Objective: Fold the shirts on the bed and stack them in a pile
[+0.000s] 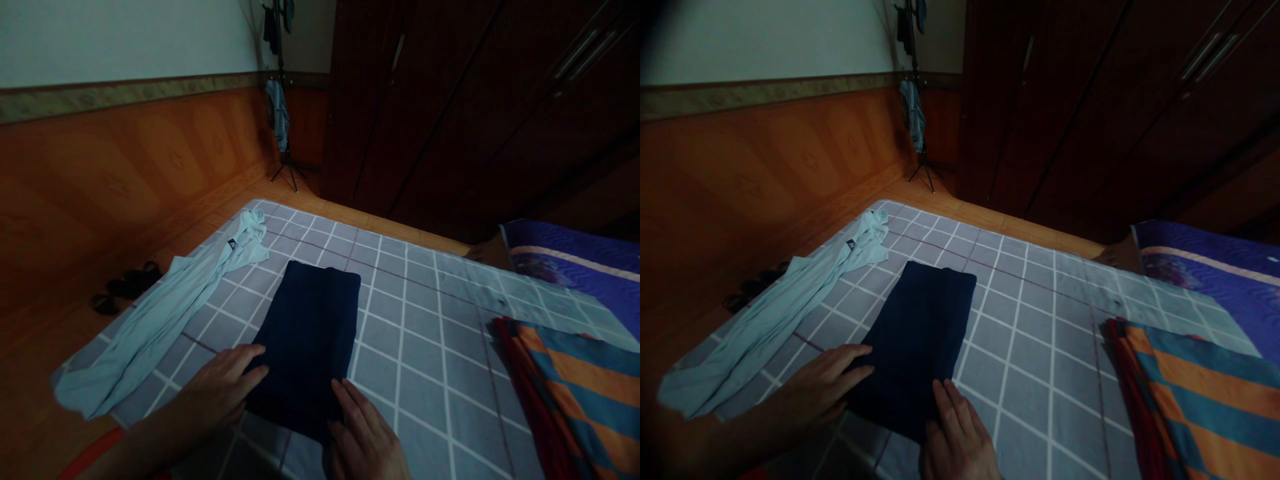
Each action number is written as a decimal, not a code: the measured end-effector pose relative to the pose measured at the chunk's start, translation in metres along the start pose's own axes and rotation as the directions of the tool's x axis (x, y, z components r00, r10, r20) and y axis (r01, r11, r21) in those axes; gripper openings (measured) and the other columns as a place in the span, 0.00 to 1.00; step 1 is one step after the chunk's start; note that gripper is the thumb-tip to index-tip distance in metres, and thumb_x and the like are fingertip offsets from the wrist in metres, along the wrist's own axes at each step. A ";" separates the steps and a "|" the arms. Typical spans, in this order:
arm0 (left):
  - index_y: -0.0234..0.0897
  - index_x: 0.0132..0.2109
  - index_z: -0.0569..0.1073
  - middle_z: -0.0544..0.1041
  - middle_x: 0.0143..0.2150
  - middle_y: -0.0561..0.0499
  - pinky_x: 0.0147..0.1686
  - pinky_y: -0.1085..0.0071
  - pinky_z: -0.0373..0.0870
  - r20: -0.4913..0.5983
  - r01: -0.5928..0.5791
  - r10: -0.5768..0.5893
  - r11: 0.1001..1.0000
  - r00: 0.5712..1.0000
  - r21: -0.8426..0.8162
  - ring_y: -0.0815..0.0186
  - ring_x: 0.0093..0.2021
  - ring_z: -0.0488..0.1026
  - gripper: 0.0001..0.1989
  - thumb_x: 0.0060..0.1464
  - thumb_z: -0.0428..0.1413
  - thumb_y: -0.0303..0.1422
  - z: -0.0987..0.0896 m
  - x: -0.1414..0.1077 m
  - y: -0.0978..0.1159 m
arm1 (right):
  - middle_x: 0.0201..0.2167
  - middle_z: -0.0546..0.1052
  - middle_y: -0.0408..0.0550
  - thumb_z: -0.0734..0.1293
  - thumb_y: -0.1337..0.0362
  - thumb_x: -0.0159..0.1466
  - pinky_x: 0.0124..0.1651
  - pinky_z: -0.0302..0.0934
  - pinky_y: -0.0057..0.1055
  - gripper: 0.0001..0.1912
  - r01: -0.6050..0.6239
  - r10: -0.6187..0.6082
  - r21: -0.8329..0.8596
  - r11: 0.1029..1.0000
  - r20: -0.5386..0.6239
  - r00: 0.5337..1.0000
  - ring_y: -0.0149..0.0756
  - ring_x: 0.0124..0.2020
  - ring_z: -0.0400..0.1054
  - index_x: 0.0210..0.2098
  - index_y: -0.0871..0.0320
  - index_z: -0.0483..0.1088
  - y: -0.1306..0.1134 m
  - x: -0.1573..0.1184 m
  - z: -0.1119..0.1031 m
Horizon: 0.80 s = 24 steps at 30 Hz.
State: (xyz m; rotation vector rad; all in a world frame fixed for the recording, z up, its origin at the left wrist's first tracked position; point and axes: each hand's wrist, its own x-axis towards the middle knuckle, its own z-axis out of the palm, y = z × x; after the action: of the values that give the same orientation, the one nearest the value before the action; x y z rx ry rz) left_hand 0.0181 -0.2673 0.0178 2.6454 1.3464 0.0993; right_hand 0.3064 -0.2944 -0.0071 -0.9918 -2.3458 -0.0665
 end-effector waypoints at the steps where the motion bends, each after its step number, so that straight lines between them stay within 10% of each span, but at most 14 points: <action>1: 0.41 0.52 0.68 0.67 0.54 0.46 0.48 0.63 0.66 -0.005 0.001 -0.001 1.000 1.000 0.007 0.59 0.51 0.67 0.27 0.45 0.47 0.16 0.003 -0.002 -0.001 | 0.48 0.75 0.57 0.59 0.75 0.57 0.45 0.70 0.35 0.11 0.004 -0.004 -0.013 1.000 0.004 1.000 0.43 0.52 0.68 0.33 0.57 0.70 0.000 0.000 -0.002; 10: 0.38 0.37 0.71 0.73 0.35 0.49 0.35 0.70 0.67 -0.021 -0.055 0.055 0.998 0.998 -0.034 0.65 0.34 0.69 0.11 0.55 0.47 0.20 -0.006 -0.004 -0.001 | 0.46 0.76 0.54 0.60 0.71 0.58 0.43 0.70 0.33 0.07 0.001 -0.002 -0.094 0.996 -0.004 1.000 0.43 0.48 0.71 0.28 0.54 0.67 0.005 -0.016 -0.004; 16: 0.39 0.51 0.70 0.73 0.50 0.47 0.51 0.65 0.66 -0.050 -0.152 0.148 0.985 0.988 -0.084 0.62 0.52 0.68 0.12 0.61 0.51 0.32 -0.032 0.034 0.010 | 0.51 0.73 0.58 0.63 0.64 0.60 0.45 0.69 0.37 0.11 0.075 -0.075 -0.074 0.994 -0.006 0.997 0.46 0.54 0.66 0.42 0.58 0.70 -0.001 0.017 -0.017; 24: 0.44 0.67 0.48 0.48 0.69 0.48 0.64 0.51 0.43 0.083 -0.258 0.262 0.964 0.961 -0.056 0.56 0.68 0.43 0.33 0.59 0.52 0.39 0.013 0.079 0.007 | 0.58 0.67 0.55 0.56 0.36 0.60 0.59 0.52 0.41 0.41 0.230 -0.204 -0.186 0.955 0.150 0.967 0.47 0.60 0.57 0.57 0.64 0.64 0.009 0.006 0.019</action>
State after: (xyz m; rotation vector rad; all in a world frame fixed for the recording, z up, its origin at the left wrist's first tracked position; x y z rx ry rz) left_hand 0.0722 -0.2087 0.0048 2.7384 0.9523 0.0423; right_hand 0.2997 -0.2793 -0.0215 -0.8475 -2.6010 -0.3429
